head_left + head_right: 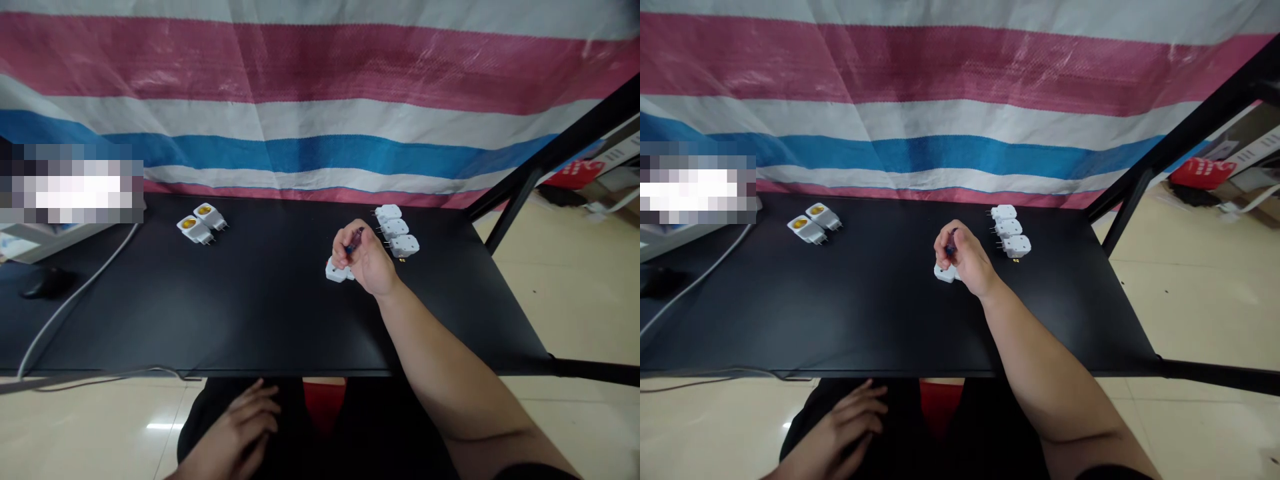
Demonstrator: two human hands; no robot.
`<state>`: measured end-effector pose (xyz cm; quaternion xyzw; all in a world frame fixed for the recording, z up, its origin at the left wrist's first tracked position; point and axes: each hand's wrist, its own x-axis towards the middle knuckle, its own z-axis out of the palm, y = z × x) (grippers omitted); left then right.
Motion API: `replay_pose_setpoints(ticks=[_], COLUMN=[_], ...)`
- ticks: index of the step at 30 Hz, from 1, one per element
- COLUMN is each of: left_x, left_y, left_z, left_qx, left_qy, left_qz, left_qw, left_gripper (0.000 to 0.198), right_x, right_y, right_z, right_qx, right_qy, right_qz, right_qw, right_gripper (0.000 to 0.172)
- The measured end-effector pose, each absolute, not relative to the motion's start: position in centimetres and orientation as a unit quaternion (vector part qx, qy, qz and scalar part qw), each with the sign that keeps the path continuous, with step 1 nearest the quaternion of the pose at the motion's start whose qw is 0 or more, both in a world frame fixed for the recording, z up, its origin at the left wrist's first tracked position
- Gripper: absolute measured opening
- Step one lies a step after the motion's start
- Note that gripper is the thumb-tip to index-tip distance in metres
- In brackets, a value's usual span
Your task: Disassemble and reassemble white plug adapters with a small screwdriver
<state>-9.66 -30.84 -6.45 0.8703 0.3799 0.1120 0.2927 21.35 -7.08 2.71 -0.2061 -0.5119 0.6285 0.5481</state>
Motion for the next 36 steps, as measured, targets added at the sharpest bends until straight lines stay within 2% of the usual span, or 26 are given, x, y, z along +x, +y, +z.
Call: replay_pose_setpoints(ticks=[3,6,8,12,17,25,30,34,36], left_x=[-10.7,-8.1,-5.6,-2.6,-2.0,-1.1,-0.3,1.2,1.8], left_y=[-30.4,-28.4,-25.4,-16.7,-11.4,-15.0,-22.0,-29.5,-31.7], left_z=[-3.2,2.1,4.6,4.5,1.5,0.6,0.1,-4.2,-7.5], left_qx=[0.87,0.877,0.858,0.809,0.811,0.812,0.841,0.845,0.877], left_qy=[0.432,0.373,0.39,0.549,0.573,0.568,0.493,0.369,0.289], left_qz=[0.155,0.256,0.306,0.205,0.103,0.133,0.214,0.359,0.342], left_qw=[0.178,0.163,0.133,0.047,0.045,0.014,0.066,0.145,0.175], left_gripper=[0.039,0.037,0.035,0.035,0.043,0.044,0.035,0.015,0.014], right_x=[21.4,21.6,21.7,21.7,21.7,21.9,21.9,21.9,21.9], right_y=[-7.0,-6.9,-6.9,-6.9,-6.9,-6.8,-6.8,-6.9,-6.9], right_z=[2.6,2.4,2.3,2.2,2.2,2.0,2.1,2.0,2.0], right_qx=[-0.208,-0.192,-0.185,-0.183,-0.178,-0.17,-0.186,-0.202,-0.202], right_qy=[-0.514,-0.529,-0.532,-0.523,-0.514,-0.526,-0.527,-0.535,-0.541], right_qz=[0.622,0.621,0.619,0.622,0.627,0.623,0.621,0.614,0.609], right_qw=[0.553,0.546,0.547,0.553,0.558,0.554,0.55,0.544,0.544], right_gripper=[0.047,0.046,0.045,0.045,0.044,0.044,0.046,0.049,0.049])
